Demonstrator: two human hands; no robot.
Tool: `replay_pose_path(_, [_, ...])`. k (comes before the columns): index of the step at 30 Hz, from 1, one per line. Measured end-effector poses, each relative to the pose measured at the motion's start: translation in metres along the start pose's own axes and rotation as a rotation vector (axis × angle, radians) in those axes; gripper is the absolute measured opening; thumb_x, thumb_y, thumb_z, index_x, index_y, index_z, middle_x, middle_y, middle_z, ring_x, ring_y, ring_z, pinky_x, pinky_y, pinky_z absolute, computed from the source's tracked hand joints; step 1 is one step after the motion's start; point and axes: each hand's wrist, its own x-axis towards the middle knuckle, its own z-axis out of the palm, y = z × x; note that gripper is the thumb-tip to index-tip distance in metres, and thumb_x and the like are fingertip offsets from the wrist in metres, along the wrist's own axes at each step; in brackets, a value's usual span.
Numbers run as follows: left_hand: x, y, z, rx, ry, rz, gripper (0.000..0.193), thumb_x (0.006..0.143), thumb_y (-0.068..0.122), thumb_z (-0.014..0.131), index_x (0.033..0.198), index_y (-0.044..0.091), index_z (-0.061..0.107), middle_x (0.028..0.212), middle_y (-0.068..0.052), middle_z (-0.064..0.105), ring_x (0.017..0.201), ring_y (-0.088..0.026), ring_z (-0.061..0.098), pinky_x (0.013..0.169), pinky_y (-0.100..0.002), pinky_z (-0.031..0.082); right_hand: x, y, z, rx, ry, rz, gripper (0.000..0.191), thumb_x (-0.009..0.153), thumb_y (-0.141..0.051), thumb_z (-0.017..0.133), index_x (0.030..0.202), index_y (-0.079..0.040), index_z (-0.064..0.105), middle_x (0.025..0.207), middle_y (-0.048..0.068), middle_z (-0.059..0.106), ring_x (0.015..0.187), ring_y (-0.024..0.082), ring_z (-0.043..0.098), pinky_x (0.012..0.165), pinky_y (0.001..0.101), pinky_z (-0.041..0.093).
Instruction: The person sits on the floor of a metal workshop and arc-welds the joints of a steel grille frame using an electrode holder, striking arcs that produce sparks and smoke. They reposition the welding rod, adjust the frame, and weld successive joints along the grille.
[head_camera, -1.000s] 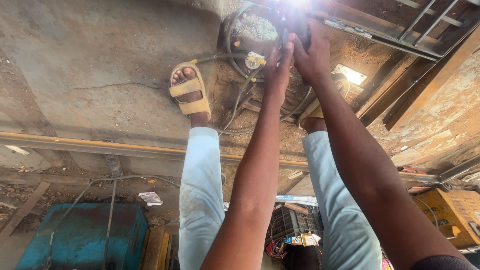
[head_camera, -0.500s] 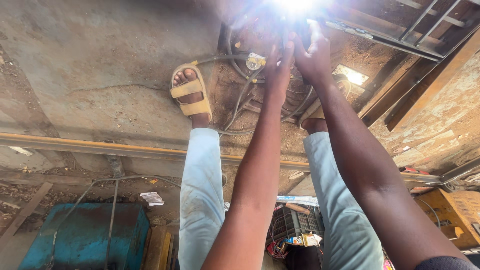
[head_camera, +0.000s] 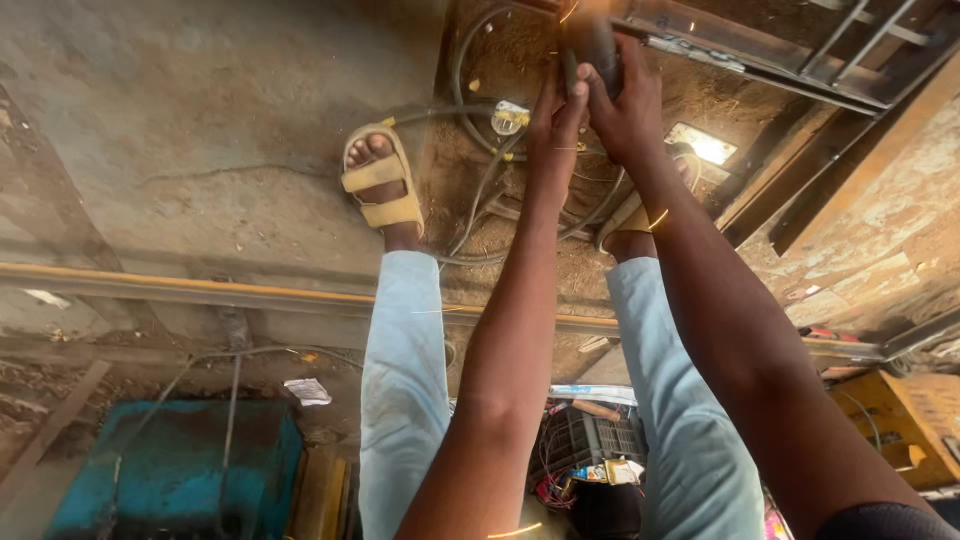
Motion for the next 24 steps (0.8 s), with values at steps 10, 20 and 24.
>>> replay_pose_path(10, [-0.017, 0.053, 0.021, 0.004, -0.158, 0.123, 0.097, 0.095, 0.055, 0.067, 0.167, 0.005, 0.026, 0.159, -0.020, 0.043, 0.147, -0.031, 0.042, 0.120, -0.044, 0.034, 0.001, -0.028, -0.052, 0.102, 0.041, 0.004, 0.061, 0.096, -0.041, 0.078, 0.135, -0.005, 0.049, 0.104, 0.025, 0.074, 0.093, 0.033, 0.077, 0.076, 0.0430, 0.061])
replay_pose_path(20, [0.034, 0.050, 0.064, 0.484, 0.054, 0.399, 0.090, 0.095, 0.054, 0.060, 0.161, -0.001, 0.033, 0.147, -0.031, 0.052, 0.133, -0.043, 0.056, 0.107, -0.047, 0.048, 0.031, -0.009, -0.058, 0.077, 0.207, -0.206, 0.056, 0.105, -0.031, 0.068, 0.148, 0.001, 0.051, 0.107, 0.028, 0.073, 0.091, 0.038, 0.074, 0.077, 0.0471, 0.060])
replay_pose_path(24, [0.046, 0.030, 0.070, 0.667, 0.126, 0.290, 0.091, 0.090, 0.056, 0.058, 0.160, 0.002, 0.035, 0.135, -0.028, 0.058, 0.122, -0.042, 0.062, 0.101, -0.048, 0.050, 0.038, 0.003, -0.066, -0.002, 0.083, 0.063, 0.063, 0.102, -0.030, 0.063, 0.156, -0.005, 0.044, 0.091, 0.024, 0.073, 0.069, 0.036, 0.074, 0.063, 0.0451, 0.058])
